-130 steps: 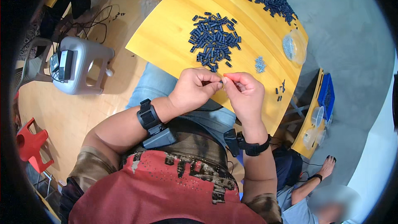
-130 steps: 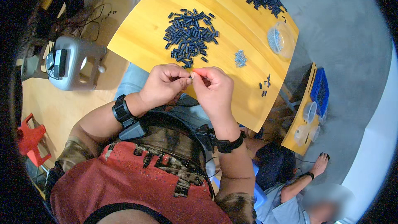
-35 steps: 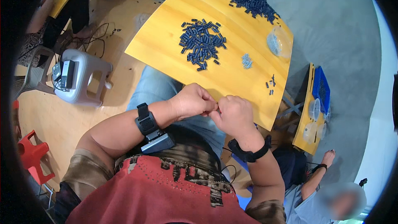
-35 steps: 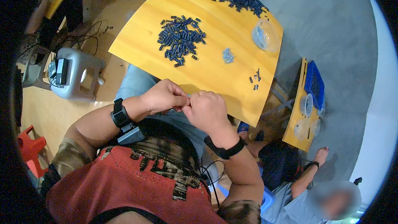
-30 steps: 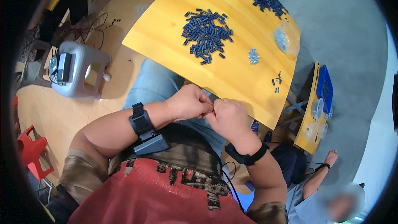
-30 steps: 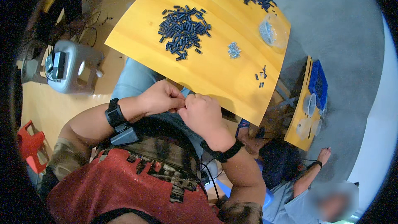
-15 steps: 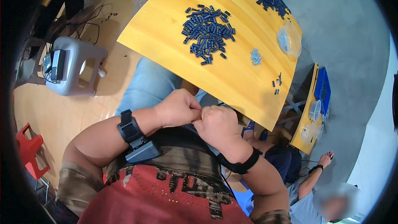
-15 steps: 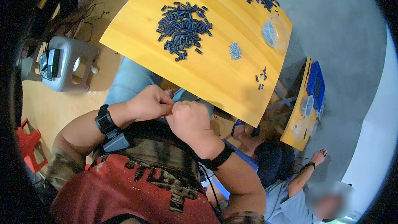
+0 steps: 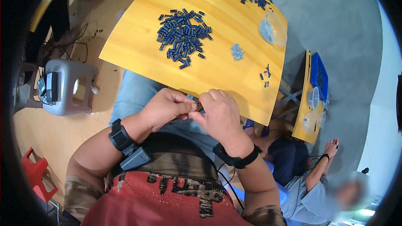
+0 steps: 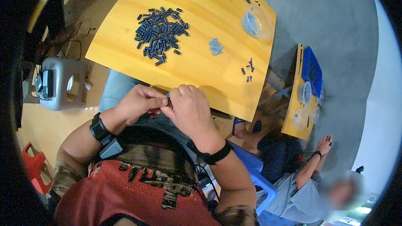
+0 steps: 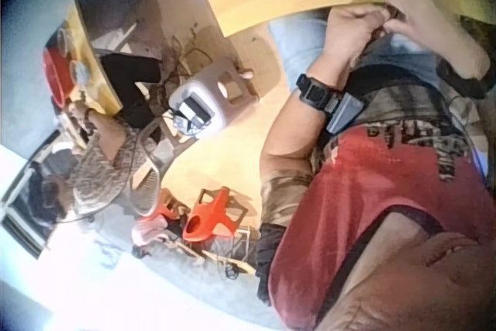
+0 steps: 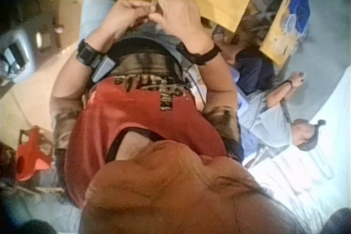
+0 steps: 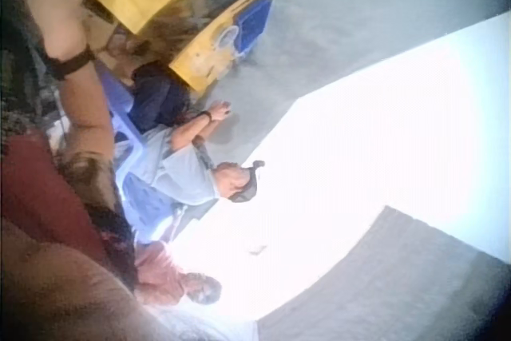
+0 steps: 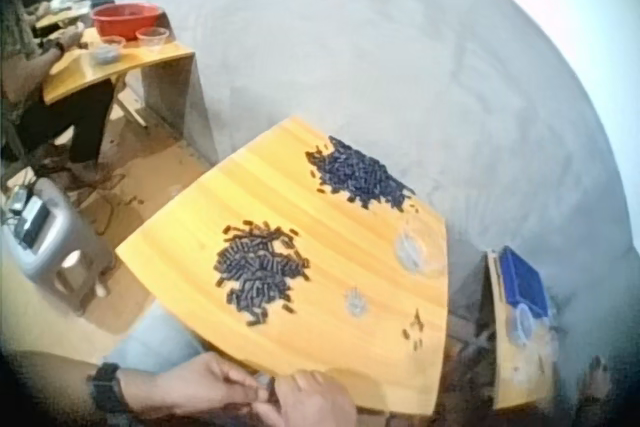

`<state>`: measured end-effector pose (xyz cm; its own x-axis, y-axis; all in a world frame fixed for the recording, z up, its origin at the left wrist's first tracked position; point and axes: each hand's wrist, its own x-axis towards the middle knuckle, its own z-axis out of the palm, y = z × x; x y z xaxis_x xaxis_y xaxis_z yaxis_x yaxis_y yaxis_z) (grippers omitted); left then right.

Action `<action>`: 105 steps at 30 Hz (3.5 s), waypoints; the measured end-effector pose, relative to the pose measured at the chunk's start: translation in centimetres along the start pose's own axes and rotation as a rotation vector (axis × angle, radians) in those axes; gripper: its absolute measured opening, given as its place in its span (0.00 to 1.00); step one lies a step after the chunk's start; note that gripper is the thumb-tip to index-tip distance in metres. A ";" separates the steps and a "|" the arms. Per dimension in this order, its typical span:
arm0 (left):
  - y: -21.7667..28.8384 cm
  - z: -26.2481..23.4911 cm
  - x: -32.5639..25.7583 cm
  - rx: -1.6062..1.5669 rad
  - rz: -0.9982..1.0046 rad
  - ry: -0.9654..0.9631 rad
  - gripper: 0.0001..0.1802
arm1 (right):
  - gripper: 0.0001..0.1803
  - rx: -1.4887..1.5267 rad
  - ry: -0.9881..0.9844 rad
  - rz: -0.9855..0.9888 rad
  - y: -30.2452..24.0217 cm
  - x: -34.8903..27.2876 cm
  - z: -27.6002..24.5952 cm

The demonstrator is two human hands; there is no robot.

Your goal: Manually assembling small plastic or rubber components by joining small cylindrical pieces with matching connectors.

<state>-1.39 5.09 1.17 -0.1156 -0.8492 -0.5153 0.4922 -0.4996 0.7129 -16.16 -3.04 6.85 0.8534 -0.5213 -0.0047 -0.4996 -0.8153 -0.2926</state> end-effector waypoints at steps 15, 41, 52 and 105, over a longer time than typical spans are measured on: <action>0.2 1.1 -0.3 -0.268 -0.044 -0.043 0.13 | 0.15 0.129 0.148 -0.047 0.8 -1.3 0.7; -0.8 1.1 -0.1 -0.010 0.101 0.035 0.09 | 0.14 0.051 0.121 -0.090 0.8 -1.6 1.1; -0.8 1.0 -0.1 0.208 0.089 0.065 0.06 | 0.13 -0.058 0.015 0.007 -0.4 -2.0 0.8; -1.4 0.8 -2.1 0.334 0.177 0.019 0.08 | 0.14 -0.026 0.148 0.084 -2.5 -4.5 1.4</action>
<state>-2.49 7.43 1.66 -0.0365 -0.9258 -0.3763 0.1940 -0.3759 0.9061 -18.54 1.63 6.27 0.7783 -0.6176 0.1134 -0.5736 -0.7728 -0.2718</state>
